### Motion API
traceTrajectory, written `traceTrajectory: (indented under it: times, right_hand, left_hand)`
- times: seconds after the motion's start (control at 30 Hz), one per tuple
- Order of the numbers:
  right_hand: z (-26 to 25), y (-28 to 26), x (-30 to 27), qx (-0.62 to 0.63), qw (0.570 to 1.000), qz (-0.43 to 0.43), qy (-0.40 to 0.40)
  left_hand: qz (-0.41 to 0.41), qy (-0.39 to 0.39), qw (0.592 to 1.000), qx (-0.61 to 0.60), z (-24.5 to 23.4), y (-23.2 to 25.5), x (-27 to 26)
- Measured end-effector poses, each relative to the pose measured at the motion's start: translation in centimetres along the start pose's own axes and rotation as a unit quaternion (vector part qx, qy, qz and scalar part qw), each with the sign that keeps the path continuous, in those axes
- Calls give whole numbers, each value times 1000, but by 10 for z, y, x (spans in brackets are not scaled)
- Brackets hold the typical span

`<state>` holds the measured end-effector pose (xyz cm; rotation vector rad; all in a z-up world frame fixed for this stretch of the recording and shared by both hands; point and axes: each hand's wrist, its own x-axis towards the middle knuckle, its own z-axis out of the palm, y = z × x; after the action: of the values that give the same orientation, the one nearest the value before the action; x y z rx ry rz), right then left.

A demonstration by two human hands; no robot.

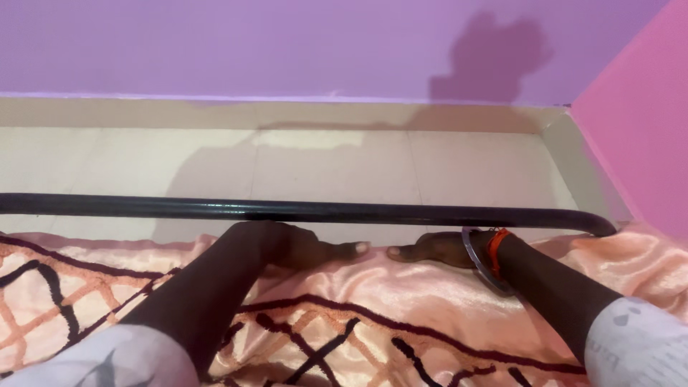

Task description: The person folds a peach-colored bed sheet with a dark grid pattern on a metal bed frame. They smooth the fabric, align the edges, and fold the sheet in half multiple times to create a compact stack.

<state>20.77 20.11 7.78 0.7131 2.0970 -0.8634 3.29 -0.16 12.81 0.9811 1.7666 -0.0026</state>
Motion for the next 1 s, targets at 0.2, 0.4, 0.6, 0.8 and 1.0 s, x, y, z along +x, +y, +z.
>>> traceTrajectory:
  times: [0.2, 0.4, 0.6, 0.8, 1.0]
  right_hand:
    - [-4, -5, -1, 2, 1000, 4, 8]
    - [0, -3, 3, 20, 1000, 6, 4]
    - [-1, -3, -3, 35, 999, 9, 13]
    - [1, -9, -7, 48, 999, 9, 19]
    - [0, -10, -8, 55, 998, 8, 42]
  left_hand:
    - [13, 9, 999, 52, -3, -19, 11]
    - [29, 21, 995, 90, 1, -38, 26]
    - [42, 65, 987, 141, 2, -49, 16]
    - [2, 56, 981, 185, -8, -55, -1]
    - [-34, 70, 991, 106, -12, -47, -4]
